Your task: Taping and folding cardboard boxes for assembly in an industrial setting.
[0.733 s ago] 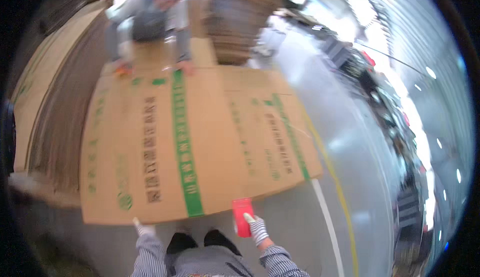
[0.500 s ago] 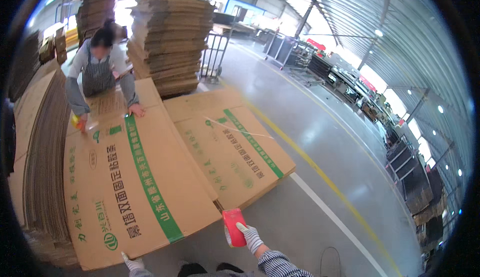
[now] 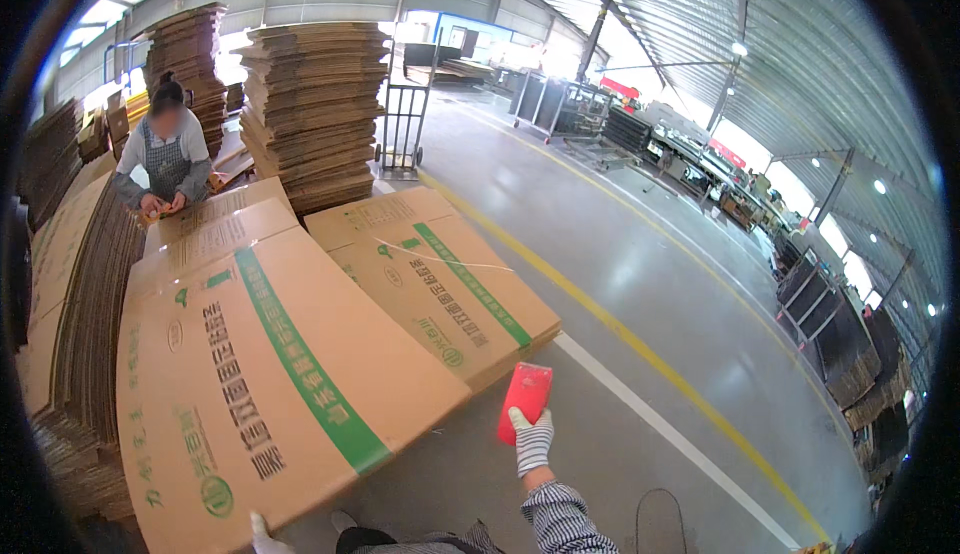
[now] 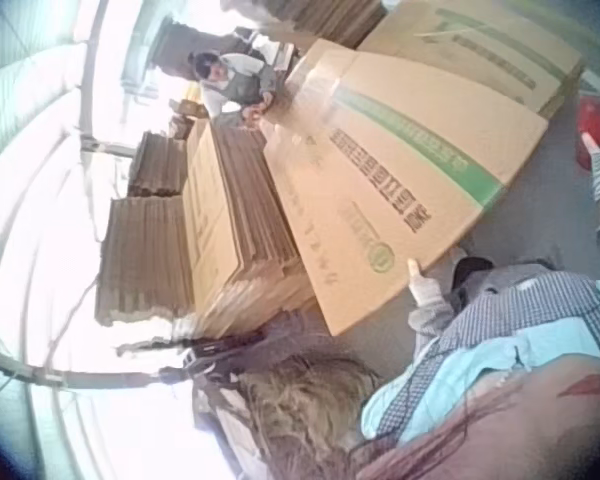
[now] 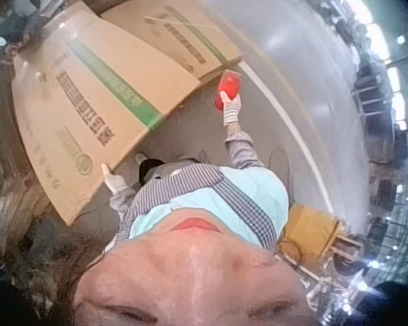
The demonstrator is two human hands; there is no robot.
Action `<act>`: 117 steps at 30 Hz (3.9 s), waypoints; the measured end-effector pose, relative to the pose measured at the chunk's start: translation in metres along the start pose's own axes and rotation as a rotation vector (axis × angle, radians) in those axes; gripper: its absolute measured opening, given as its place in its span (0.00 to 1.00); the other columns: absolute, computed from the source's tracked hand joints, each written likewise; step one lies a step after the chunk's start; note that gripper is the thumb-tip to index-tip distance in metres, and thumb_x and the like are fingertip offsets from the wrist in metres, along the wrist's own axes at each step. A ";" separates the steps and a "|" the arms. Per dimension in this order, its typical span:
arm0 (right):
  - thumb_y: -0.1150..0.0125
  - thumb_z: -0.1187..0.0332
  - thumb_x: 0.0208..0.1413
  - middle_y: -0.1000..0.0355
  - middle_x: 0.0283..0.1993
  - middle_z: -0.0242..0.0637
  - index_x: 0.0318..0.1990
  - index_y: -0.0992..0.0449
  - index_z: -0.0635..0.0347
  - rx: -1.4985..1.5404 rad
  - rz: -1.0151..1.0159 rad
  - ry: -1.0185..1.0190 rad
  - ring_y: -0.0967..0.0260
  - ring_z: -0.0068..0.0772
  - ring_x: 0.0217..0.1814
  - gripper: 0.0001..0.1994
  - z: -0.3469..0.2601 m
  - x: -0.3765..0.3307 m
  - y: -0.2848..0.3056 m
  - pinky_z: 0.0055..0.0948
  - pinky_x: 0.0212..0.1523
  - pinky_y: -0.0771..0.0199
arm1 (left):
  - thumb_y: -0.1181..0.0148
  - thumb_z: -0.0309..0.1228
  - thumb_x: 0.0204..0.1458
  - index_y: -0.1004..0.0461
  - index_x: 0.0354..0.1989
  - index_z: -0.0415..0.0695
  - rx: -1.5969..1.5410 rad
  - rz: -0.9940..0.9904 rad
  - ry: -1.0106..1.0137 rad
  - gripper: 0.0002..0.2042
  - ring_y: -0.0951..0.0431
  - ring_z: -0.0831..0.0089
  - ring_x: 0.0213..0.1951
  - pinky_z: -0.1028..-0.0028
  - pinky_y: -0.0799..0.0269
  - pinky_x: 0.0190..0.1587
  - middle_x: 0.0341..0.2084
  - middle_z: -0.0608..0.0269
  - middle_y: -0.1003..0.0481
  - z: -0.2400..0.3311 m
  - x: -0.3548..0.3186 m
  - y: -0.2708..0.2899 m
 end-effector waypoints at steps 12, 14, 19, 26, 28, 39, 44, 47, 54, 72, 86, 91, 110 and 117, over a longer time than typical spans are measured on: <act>0.33 0.41 0.40 0.25 0.41 0.57 0.52 0.31 0.66 -1.046 -0.526 0.316 0.25 0.55 0.44 0.39 -0.031 -0.052 0.036 0.45 0.49 0.26 | 0.51 0.50 0.60 0.42 0.68 0.49 -0.239 -0.167 0.340 0.30 0.30 0.67 0.48 0.64 0.33 0.53 0.53 0.55 0.30 -0.063 -0.164 0.015; 0.33 0.41 0.41 0.25 0.40 0.57 0.50 0.30 0.66 -1.153 -0.582 0.342 0.26 0.56 0.44 0.38 -0.019 -0.070 0.039 0.45 0.49 0.27 | 0.52 0.52 0.60 0.41 0.67 0.49 -0.288 -0.184 0.339 0.30 0.30 0.65 0.49 0.62 0.33 0.54 0.54 0.55 0.30 -0.064 -0.171 0.011; 0.35 0.44 0.43 0.25 0.38 0.57 0.47 0.29 0.66 -1.317 -0.815 0.402 0.27 0.56 0.43 0.33 -0.016 -0.092 0.042 0.46 0.48 0.28 | 0.54 0.54 0.59 0.41 0.67 0.47 -0.420 -0.222 0.327 0.32 0.30 0.61 0.53 0.57 0.34 0.56 0.57 0.55 0.32 -0.068 -0.185 0.009; 0.31 0.46 0.40 0.25 0.34 0.56 0.43 0.28 0.64 -1.332 -0.847 0.552 0.26 0.56 0.38 0.31 0.003 -0.094 0.032 0.47 0.43 0.26 | 0.57 0.58 0.59 0.41 0.66 0.45 -0.800 -0.340 0.086 0.34 0.31 0.54 0.57 0.51 0.34 0.58 0.60 0.54 0.34 -0.079 -0.204 0.022; 0.31 0.45 0.37 0.26 0.32 0.58 0.41 0.29 0.67 -1.272 -0.815 0.562 0.26 0.58 0.35 0.33 0.016 -0.080 0.039 0.49 0.38 0.25 | 0.65 0.59 0.60 0.42 0.67 0.48 -0.885 -0.197 0.389 0.34 0.33 0.51 0.58 0.50 0.37 0.60 0.61 0.53 0.35 -0.091 -0.194 0.033; 0.28 0.46 0.35 0.27 0.40 0.59 0.49 0.31 0.70 -1.324 -0.839 0.480 0.29 0.60 0.43 0.39 0.045 -0.075 0.043 0.50 0.49 0.30 | 0.51 0.46 0.63 0.36 0.59 0.36 -0.739 -0.003 0.490 0.26 0.26 0.57 0.53 0.60 0.28 0.57 0.52 0.49 0.28 -0.065 -0.203 0.033; 0.27 0.47 0.34 0.27 0.38 0.59 0.46 0.30 0.68 -1.321 -0.838 0.434 0.29 0.60 0.41 0.37 0.055 -0.075 0.052 0.50 0.47 0.29 | 0.52 0.46 0.63 0.38 0.61 0.37 -0.595 0.055 0.473 0.26 0.28 0.55 0.55 0.59 0.29 0.58 0.56 0.49 0.31 -0.060 -0.211 0.036; 0.26 0.47 0.33 0.27 0.38 0.59 0.44 0.29 0.67 -1.226 -0.792 0.479 0.28 0.61 0.40 0.36 0.058 -0.074 0.070 0.51 0.44 0.28 | 0.52 0.46 0.63 0.39 0.62 0.38 -0.620 0.041 0.447 0.26 0.30 0.56 0.57 0.59 0.31 0.59 0.57 0.48 0.33 -0.064 -0.212 0.037; 0.25 0.50 0.37 0.25 0.35 0.57 0.45 0.30 0.67 -0.905 -0.687 0.302 0.26 0.60 0.37 0.33 0.049 -0.107 0.143 0.47 0.39 0.24 | 0.45 0.43 0.60 0.39 0.64 0.42 -0.896 -0.057 0.317 0.27 0.34 0.59 0.61 0.60 0.43 0.66 0.59 0.57 0.33 -0.206 -0.106 0.073; 0.25 0.59 0.42 0.22 0.38 0.47 0.44 0.27 0.65 -0.909 -0.427 -0.018 0.24 0.44 0.38 0.25 0.055 -0.120 0.298 0.37 0.42 0.24 | 0.42 0.38 0.59 0.29 0.54 0.38 -0.414 0.297 0.171 0.19 0.26 0.69 0.47 0.71 0.26 0.48 0.46 0.59 0.25 -0.124 -0.161 0.034; 0.24 0.61 0.43 0.23 0.38 0.43 0.43 0.26 0.67 -0.438 -0.642 -0.151 0.26 0.36 0.38 0.25 0.179 -0.005 0.258 0.34 0.42 0.25 | 0.35 0.37 0.53 0.27 0.50 0.34 0.792 0.535 -1.130 0.21 0.25 0.69 0.21 0.74 0.28 0.27 0.21 0.62 0.23 0.206 -0.380 -0.032; 0.23 0.64 0.42 0.24 0.39 0.40 0.42 0.25 0.66 -0.288 -0.670 -0.245 0.27 0.33 0.36 0.22 0.181 0.023 0.267 0.35 0.40 0.24 | 0.42 0.22 0.46 0.37 0.62 0.34 0.955 0.224 -1.329 0.30 0.26 0.53 0.50 0.64 0.31 0.57 0.51 0.41 0.28 0.103 -0.341 -0.102; 0.33 0.62 0.53 0.24 0.43 0.37 0.52 0.27 0.64 -0.331 -0.552 -0.443 0.25 0.33 0.41 0.21 0.127 0.069 0.341 0.33 0.45 0.23 | 0.40 0.47 0.47 0.32 0.60 0.40 1.563 -0.298 -0.672 0.33 0.49 0.53 0.70 0.47 0.64 0.70 0.68 0.47 0.45 -0.265 -0.161 -0.083; 0.35 0.60 0.54 0.29 0.54 0.38 0.60 0.33 0.62 0.007 -0.575 -0.772 0.30 0.36 0.55 0.28 0.076 -0.006 0.164 0.37 0.59 0.31 | 0.46 0.53 0.50 0.41 0.66 0.43 1.386 -0.640 -0.715 0.37 0.52 0.55 0.71 0.46 0.66 0.70 0.69 0.51 0.48 -0.298 -0.162 -0.187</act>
Point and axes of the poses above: each hand's wrist, its own x-axis towards the middle knuckle, its own y-axis out of the back of the hand, z = x × y, the point moved 1 cm from there along x, towards the middle knuckle
